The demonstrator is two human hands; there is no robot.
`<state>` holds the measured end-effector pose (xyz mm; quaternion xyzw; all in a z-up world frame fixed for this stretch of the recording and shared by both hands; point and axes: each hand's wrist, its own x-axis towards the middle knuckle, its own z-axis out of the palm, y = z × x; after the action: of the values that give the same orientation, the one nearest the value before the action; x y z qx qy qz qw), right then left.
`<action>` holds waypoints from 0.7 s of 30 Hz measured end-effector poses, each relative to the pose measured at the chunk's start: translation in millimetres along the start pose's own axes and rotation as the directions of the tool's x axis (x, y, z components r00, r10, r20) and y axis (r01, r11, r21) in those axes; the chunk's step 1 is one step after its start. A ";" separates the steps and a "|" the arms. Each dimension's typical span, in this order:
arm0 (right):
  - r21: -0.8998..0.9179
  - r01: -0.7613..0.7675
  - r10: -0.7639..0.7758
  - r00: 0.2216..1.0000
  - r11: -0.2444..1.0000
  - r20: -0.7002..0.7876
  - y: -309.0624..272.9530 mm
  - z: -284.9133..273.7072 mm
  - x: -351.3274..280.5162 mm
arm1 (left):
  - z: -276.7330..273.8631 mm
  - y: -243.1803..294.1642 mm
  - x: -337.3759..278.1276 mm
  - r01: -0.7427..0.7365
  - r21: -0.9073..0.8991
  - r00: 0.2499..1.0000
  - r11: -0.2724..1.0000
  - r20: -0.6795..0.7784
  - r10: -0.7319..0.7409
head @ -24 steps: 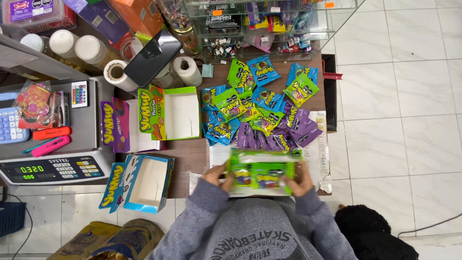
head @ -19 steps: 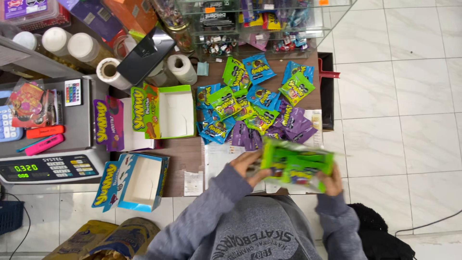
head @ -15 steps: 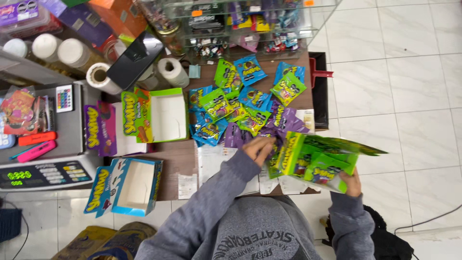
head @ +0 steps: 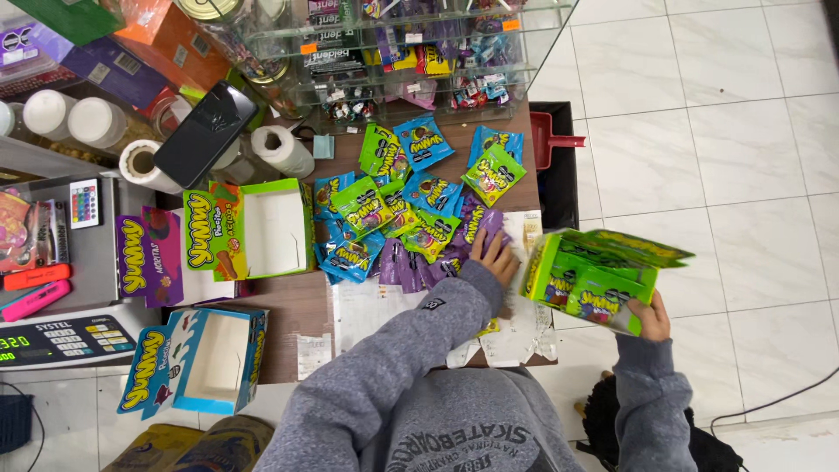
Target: The person sorts various packets of candy and snacks on a counter, placing them into different display boxes and arranging a stack of purple packets.
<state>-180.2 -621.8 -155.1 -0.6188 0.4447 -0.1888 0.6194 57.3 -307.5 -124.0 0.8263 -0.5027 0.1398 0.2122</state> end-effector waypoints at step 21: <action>-0.144 -0.044 0.077 0.969 0.989 0.234 24.6 127.4 85.1 | -9.9 18.3 -69.8 0.281 0.191 0.677 0.941 0.655 -0.335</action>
<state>-42.7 -608.3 -225.7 -0.6644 0.3977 -0.0627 0.6296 9.1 -256.2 -142.6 0.8996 -0.3930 -0.1905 0.0036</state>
